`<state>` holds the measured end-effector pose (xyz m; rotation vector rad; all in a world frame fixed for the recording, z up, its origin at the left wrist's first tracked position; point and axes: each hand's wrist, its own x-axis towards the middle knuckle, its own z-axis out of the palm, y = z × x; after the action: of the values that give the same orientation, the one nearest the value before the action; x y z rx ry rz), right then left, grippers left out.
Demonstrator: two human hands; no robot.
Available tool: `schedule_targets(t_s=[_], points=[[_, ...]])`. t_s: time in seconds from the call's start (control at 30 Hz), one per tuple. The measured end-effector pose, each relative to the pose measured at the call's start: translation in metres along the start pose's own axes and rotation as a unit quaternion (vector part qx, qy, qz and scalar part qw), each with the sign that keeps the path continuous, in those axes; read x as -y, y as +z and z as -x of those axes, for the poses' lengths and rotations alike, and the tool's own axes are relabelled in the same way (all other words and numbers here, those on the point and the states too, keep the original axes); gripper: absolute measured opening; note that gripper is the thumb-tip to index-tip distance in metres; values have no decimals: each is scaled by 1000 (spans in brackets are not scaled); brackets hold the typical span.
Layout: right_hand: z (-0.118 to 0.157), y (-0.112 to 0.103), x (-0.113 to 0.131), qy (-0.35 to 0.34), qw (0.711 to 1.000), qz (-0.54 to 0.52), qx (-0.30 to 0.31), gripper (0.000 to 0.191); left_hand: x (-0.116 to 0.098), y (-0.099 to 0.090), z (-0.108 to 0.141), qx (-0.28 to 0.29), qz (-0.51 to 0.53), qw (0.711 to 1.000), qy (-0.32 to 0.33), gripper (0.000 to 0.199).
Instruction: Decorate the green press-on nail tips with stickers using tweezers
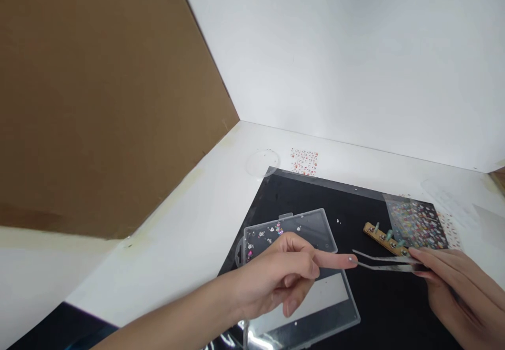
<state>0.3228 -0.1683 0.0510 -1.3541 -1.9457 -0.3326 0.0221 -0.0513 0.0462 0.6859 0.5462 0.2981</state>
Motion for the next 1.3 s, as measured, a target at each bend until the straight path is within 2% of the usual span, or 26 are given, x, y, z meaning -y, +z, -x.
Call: schedule_targets(t_s=[0.2,0.33,0.57,0.73,0.83,0.93,1.23,1.3], points=[[2,1,0,-5,1000,-4,10,55,-1,-1,2,6,-42,999,2,46],[2,-1,0,-3,1000,-4,22,62,-5,4,4,7,-83,996,2,47],[9,1,0,21,1000,7,12,72,-5,5,5,6,-88,996,2,52],[7,0,-1,11,1000,5,2,63,-6,5,5,17,-68,997,14,50],[3,-3,0,10,1000,12,23,48,-4,3,4,31,-58,998,22,49],[-1,-3,1,-8,1000,15,5,36,-2,0,2,40,-60,997,20,48],[1,-9,4,15,998,36,38,32,-1,0,3,48,-60,997,26,48],[0,-9,2,3,999,32,35,32,-1,1,3,47,-61,997,28,47]])
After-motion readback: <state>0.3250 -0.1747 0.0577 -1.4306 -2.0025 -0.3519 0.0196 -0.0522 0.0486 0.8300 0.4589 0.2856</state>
